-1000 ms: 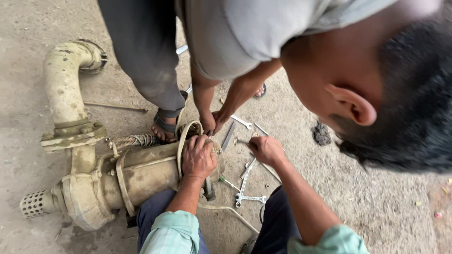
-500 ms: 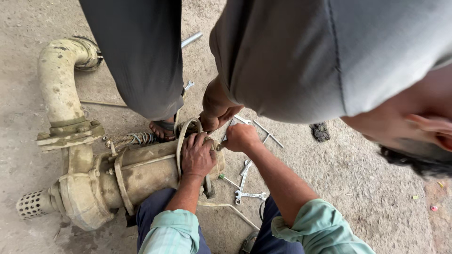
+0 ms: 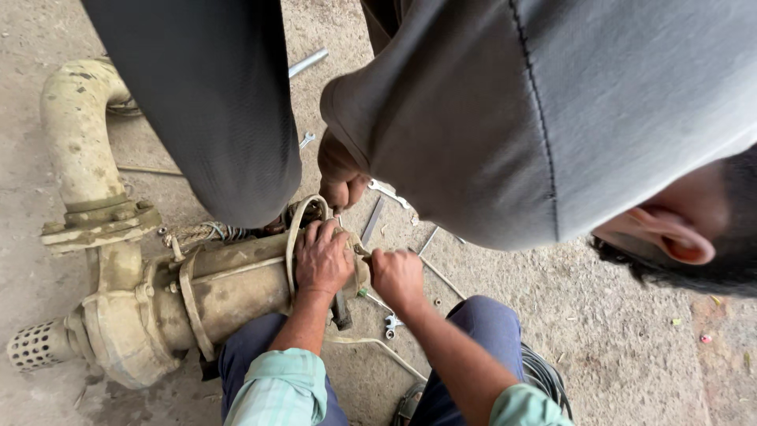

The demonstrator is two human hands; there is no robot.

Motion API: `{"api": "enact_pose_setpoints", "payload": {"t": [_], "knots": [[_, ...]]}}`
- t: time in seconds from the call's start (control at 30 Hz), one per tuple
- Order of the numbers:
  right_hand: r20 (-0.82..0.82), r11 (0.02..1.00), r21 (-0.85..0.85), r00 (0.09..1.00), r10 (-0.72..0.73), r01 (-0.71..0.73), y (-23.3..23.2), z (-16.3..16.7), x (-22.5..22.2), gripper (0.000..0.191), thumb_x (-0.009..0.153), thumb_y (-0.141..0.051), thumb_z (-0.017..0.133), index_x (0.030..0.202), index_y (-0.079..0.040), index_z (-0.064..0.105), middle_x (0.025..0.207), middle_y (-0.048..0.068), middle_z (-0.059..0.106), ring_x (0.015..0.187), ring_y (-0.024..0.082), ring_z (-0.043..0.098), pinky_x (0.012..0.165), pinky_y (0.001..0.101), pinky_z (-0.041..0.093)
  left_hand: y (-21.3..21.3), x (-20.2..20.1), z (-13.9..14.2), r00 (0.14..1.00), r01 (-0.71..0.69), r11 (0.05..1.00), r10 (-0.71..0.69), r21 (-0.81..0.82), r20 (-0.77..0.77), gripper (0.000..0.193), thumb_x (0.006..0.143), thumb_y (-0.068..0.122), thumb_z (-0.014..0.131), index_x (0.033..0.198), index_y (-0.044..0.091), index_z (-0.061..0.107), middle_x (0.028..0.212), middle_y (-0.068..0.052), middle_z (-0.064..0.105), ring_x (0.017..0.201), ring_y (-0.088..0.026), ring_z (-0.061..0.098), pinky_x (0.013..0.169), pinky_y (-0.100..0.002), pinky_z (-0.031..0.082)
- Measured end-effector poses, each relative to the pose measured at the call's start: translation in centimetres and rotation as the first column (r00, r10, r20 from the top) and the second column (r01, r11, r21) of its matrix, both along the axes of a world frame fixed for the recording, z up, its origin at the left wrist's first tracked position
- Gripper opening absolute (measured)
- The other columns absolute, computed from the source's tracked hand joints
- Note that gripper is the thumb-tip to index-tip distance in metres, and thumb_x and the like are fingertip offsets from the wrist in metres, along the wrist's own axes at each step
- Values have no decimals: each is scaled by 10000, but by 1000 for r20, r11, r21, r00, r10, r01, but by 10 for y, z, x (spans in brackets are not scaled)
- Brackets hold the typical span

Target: The person sits on the floor and uses a wrench to loosen bolts on a water pump. Another person assists by using a hammer and chisel to remove a stuck bolt. They continue to work together to disassemble the pump.

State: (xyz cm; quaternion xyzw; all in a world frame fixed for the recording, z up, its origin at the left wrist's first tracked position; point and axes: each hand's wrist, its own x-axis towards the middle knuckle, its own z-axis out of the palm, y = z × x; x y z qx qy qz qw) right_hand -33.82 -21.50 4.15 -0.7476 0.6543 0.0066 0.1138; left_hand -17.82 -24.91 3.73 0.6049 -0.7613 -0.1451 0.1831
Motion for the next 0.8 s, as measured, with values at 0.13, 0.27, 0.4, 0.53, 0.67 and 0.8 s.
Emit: {"api": "enact_pose_setpoints", "payload": {"t": [0.13,0.27,0.4,0.53,0.67,0.8], "knots": [[296,951,-259,951,-89,170,40,-28,5,190,957,-240,628,843,-87,624,682,150,658,662,373,645,598,503,488,1,0,-1,999,-21,999,20,-38,-31,285,779,202,653,1034,149,768,1341,-35,607,1276,-300,512,1066,-522,416],[365,920,-277,916,-167,278,49,-31,0,278,977,-325,652,804,-108,658,662,148,659,634,367,631,563,492,474,0,1,-1,999,1,1000,-1,-13,-44,293,796,204,649,1056,142,771,1325,-48,619,1272,-298,514,1047,-505,425],[227,949,110,922,-313,295,19,-12,-22,373,986,-484,603,821,-176,731,561,47,640,447,215,577,433,408,468,-1,1,0,1000,-5,1000,5,-21,-15,290,805,194,655,1062,139,777,1324,-54,616,1259,-286,511,1044,-502,417],[-13,952,285,993,-116,115,-39,15,-23,491,992,-592,577,815,-174,766,565,28,634,451,160,556,431,362,478,-1,0,4,999,-7,1000,7,7,32,285,802,197,669,1062,147,773,1308,-35,612,1273,-277,503,1063,-496,413],[-202,883,466,979,42,58,-75,39,-8,570,948,-676,591,831,-144,756,646,50,645,509,157,588,470,331,507,-2,0,10,1000,-24,1000,24,-6,-8,291,771,201,689,1045,154,775,1298,-33,616,1279,-285,502,1068,-503,410],[-270,885,464,945,182,-37,-97,51,6,504,928,-601,654,850,-113,754,680,45,645,572,156,600,488,313,491,-1,1,16,1000,-10,1000,10,-26,-3,297,752,223,711,1032,142,763,1297,-38,610,1289,-289,494,1057,-518,406]]}}
